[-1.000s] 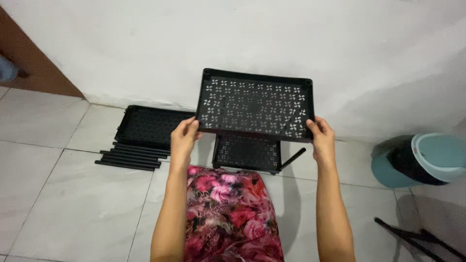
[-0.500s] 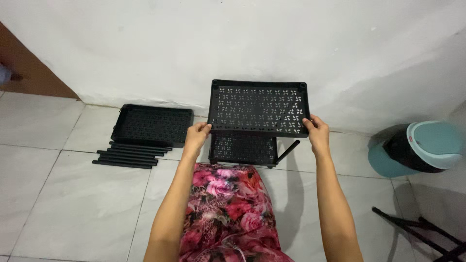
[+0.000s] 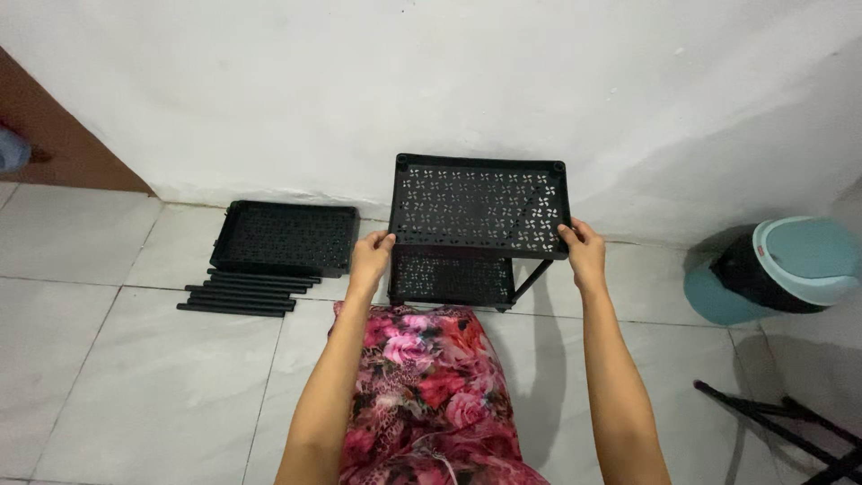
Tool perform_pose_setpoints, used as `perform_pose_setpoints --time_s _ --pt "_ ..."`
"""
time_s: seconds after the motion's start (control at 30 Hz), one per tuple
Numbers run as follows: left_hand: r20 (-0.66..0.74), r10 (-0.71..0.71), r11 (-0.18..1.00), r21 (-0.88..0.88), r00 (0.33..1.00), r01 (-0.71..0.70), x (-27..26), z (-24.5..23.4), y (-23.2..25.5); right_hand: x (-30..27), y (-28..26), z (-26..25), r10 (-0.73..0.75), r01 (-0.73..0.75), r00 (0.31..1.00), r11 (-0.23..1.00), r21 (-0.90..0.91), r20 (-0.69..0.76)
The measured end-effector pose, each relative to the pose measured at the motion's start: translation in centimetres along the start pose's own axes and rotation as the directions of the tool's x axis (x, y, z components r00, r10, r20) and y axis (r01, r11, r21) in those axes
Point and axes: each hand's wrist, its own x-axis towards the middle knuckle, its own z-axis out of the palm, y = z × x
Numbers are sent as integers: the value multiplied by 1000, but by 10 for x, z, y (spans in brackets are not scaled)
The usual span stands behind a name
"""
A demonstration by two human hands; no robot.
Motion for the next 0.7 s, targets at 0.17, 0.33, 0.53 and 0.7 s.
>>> perform_pose_setpoints --time_s 0.17,0.33,0.53,0.7 --pt "-17 9 1000 14 1000 -8 -3 -1 7 6 18 -1 -15 15 1000 999 31 24" --pt "-21 22 999 42 1000 -21 -6 -2 8 3 27 1 18 -18 1000 1000 25 -2" --pt "35 13 994 -104 999 -9 1 4 -13 -3 24 2 12 -12 1000 999 -33 -11" --pt "45 -23 975 -218 999 32 4 7 -23 3 32 3 -3 3 1000 1000 16 9"
